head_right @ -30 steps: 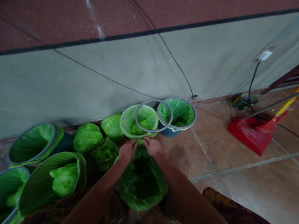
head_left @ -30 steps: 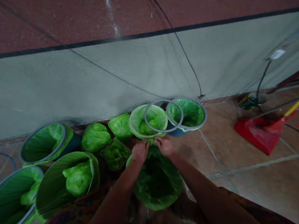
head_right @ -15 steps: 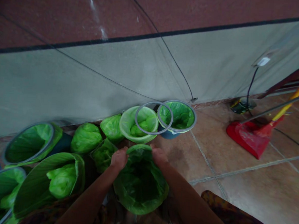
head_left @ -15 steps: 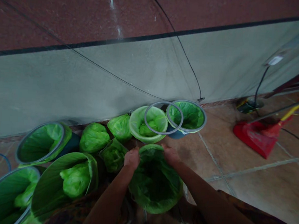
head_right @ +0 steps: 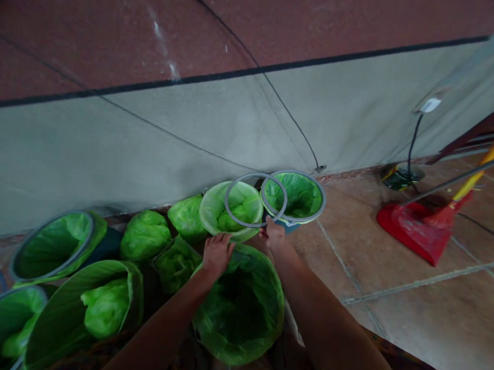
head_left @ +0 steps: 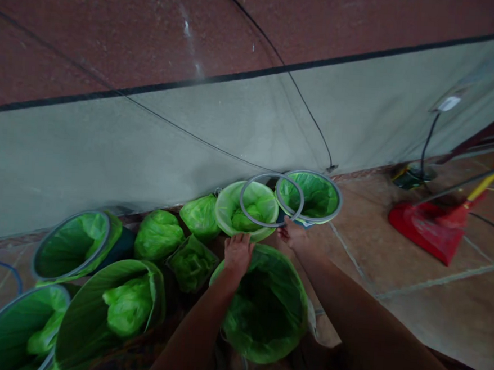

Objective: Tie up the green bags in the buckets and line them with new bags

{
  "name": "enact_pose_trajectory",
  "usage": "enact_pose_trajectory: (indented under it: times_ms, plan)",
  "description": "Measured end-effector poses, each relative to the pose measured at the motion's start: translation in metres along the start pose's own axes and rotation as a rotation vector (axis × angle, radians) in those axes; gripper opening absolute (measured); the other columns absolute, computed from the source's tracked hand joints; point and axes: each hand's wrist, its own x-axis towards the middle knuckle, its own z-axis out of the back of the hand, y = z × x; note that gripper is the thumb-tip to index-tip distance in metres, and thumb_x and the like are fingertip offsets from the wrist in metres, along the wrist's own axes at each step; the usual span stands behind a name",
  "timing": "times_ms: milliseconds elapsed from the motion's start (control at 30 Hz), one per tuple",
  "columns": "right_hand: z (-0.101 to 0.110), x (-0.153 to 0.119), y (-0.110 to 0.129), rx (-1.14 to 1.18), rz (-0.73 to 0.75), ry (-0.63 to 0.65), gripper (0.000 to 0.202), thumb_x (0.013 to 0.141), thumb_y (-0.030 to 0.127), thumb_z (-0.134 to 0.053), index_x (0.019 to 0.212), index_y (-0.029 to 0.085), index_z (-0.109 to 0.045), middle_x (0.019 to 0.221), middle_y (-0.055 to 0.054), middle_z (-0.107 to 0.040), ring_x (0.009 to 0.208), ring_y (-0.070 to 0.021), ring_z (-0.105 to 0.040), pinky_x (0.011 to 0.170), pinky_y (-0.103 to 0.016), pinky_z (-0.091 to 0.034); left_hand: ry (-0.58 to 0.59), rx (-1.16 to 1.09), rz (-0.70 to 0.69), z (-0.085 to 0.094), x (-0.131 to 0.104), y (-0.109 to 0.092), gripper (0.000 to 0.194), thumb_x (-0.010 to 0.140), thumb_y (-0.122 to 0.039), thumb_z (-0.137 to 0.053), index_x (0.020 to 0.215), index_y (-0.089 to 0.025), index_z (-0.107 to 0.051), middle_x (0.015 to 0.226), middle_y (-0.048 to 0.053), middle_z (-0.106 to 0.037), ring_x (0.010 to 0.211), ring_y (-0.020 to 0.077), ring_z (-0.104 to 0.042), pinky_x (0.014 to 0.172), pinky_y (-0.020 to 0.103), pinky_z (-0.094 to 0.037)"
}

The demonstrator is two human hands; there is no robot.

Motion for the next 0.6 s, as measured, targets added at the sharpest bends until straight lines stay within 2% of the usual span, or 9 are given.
enact_pose_trajectory:
  times_ms: [67, 200, 300, 433, 533, 600]
  plan:
    - [-0.005, 0.0, 0.009, 0.064, -0.023, -0.074, 0.022, 0.097, 0.023, -0.051, 0.076, 0.019, -0.051, 0.058, 0.004, -0.052, 0.049, -0.0074, -0.049, 0.05, -0.018, -0.045, 0.015, 0.011, 0.018, -0.007, 0.006, 0.001, 0.033, 0.098, -0.036, -0.045, 0.119, -0.02, -0.065, 0.136, 0.009, -0.06, 0.117, 0.0254, -0.058, 0.101, 0.041, -0.04]
    - [0.0, -0.009, 0.021, 0.089, 0.043, -0.083, 0.018, 0.095, 0.016, -0.052, 0.077, 0.019, -0.052, 0.057, 0.006, -0.053, 0.048, -0.0066, -0.048, 0.048, -0.017, -0.044, 0.007, 0.029, -0.041, -0.01, 0.01, 0.007, 0.027, 0.097, -0.039, -0.05, 0.106, -0.022, -0.069, 0.134, 0.006, -0.062, 0.117, 0.0246, -0.059, 0.101, 0.041, -0.039]
    - [0.015, -0.029, 0.022, 0.131, 0.086, -0.042, 0.018, 0.094, 0.016, -0.052, 0.076, 0.018, -0.054, 0.057, 0.005, -0.055, 0.048, -0.007, -0.05, 0.048, -0.017, -0.044, 0.006, 0.051, -0.07, -0.006, 0.006, 0.009, 0.025, 0.094, -0.037, -0.055, 0.107, -0.02, -0.068, 0.129, 0.009, -0.065, 0.116, 0.0263, -0.059, 0.101, 0.042, -0.039]
    - [0.049, -0.073, 0.01, 0.215, 0.076, 0.078, 0.02, 0.094, 0.017, -0.052, 0.075, 0.016, -0.057, 0.056, 0.002, -0.058, 0.047, -0.0082, -0.052, 0.047, -0.018, -0.045, 0.003, 0.02, -0.053, -0.002, -0.002, 0.007, 0.028, 0.086, -0.023, -0.064, 0.113, -0.018, -0.067, 0.127, 0.012, -0.066, 0.118, 0.029, -0.059, 0.104, 0.045, -0.039]
    - [0.078, -0.107, -0.01, 0.188, 0.082, 0.113, 0.02, 0.092, 0.017, -0.054, 0.072, 0.016, -0.06, 0.053, 0.001, -0.058, 0.044, -0.0085, -0.05, 0.045, -0.019, -0.043, -0.115, -0.278, 0.041, 0.002, -0.014, 0.012, 0.036, 0.078, -0.017, -0.068, 0.114, -0.017, -0.067, 0.131, 0.014, -0.064, 0.126, 0.0324, -0.054, 0.111, 0.049, -0.035]
    - [0.093, -0.128, -0.028, 0.134, 0.108, 0.114, 0.021, 0.09, 0.019, -0.056, 0.07, 0.015, -0.061, 0.054, 0.001, -0.059, 0.044, -0.0083, -0.049, 0.046, -0.019, -0.043, -0.207, -0.555, 0.116, 0.008, -0.026, 0.02, 0.03, 0.078, -0.017, -0.066, 0.108, -0.016, -0.068, 0.126, 0.015, -0.066, 0.128, 0.0323, -0.054, 0.112, 0.049, -0.036]
